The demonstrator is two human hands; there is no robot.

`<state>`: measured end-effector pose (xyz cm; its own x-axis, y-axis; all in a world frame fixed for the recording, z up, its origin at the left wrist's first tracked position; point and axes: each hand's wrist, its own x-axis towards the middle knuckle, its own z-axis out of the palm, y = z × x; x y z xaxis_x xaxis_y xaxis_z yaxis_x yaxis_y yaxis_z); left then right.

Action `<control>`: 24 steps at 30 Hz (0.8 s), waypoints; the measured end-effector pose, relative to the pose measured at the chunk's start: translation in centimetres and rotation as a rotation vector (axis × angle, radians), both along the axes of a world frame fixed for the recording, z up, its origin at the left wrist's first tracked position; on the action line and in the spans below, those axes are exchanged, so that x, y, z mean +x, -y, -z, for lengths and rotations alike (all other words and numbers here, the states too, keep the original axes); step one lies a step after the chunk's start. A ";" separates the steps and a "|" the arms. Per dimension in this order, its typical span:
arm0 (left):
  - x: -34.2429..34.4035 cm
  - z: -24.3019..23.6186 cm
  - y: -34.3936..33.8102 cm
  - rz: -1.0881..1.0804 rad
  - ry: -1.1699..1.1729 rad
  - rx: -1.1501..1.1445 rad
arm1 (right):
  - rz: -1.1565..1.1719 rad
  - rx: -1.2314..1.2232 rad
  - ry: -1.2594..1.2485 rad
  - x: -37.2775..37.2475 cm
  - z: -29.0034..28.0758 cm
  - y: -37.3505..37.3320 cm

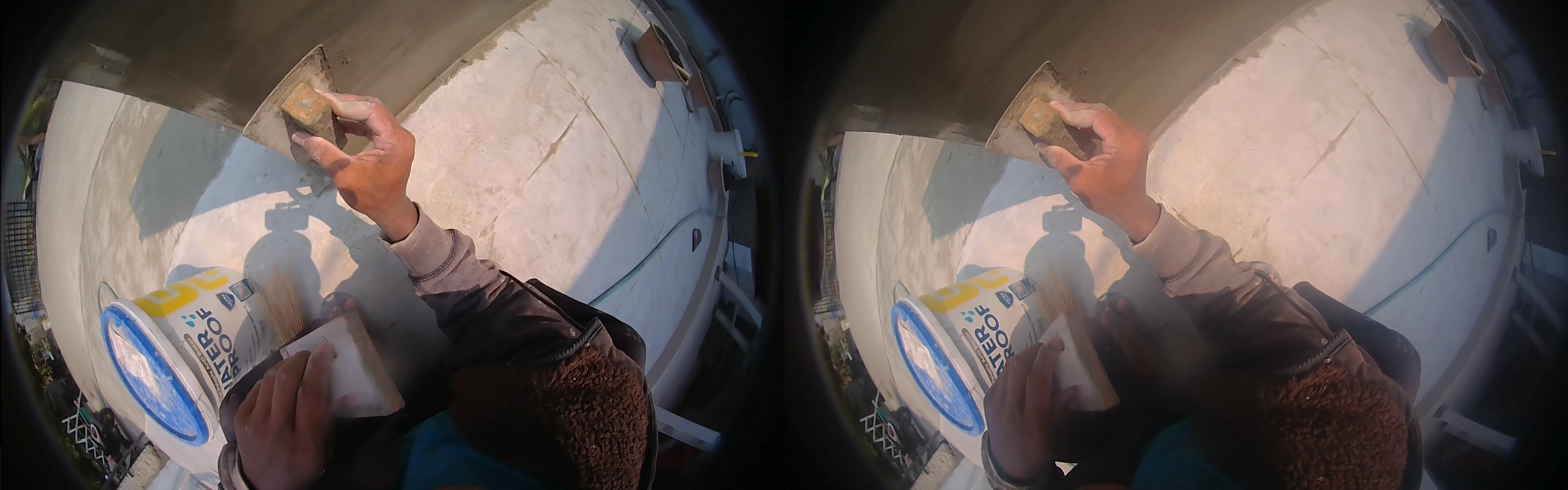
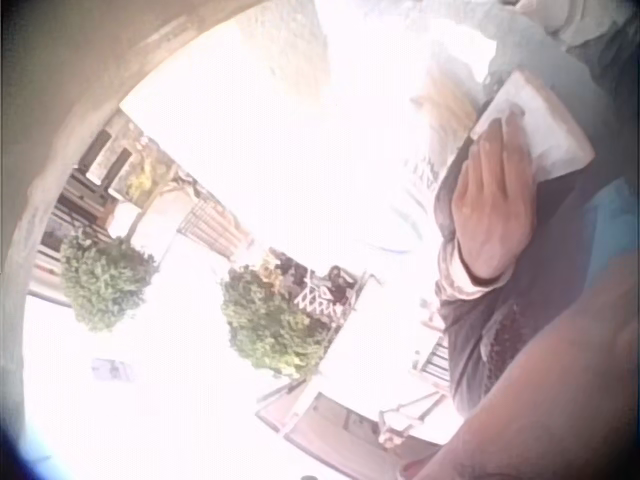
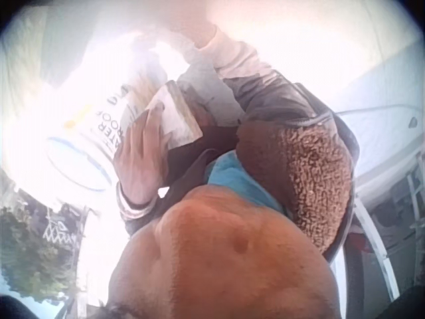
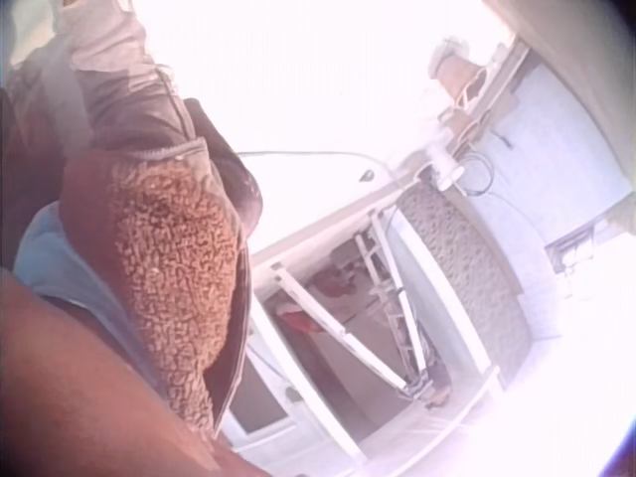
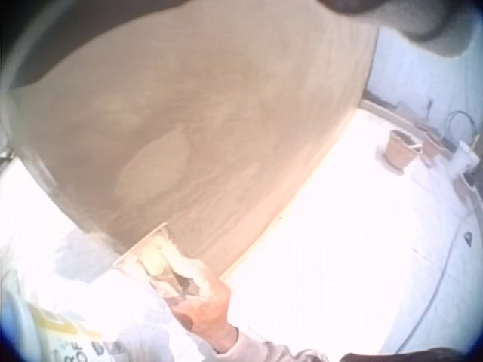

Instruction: The person applies plaster to a wall using a trowel and a hawk, smoothing the surface with repeated strokes. They periodically scoop more plaster from a bucket and continue spreading it along the wall.

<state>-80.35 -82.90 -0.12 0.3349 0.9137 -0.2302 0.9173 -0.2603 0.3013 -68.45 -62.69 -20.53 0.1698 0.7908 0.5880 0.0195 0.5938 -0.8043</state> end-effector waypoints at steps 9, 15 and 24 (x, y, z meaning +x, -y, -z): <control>-0.8 0.8 1.0 -0.430 0.448 0.013 | -0.368 -0.084 -0.160 -1.1 -0.2 6.1; -5.4 2.0 0.3 -0.521 0.605 0.389 | -0.649 -0.214 -0.836 3.2 -3.0 5.5; -4.5 5.5 -4.2 -0.662 1.504 -0.240 | -0.319 -0.181 -0.800 2.2 -5.1 6.9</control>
<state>-84.81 -78.69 -5.63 -0.0324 0.9729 -0.2289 -0.2862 0.2104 0.9348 -66.28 -69.60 -15.44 0.2324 0.9405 0.2479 -0.7351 0.3368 -0.5884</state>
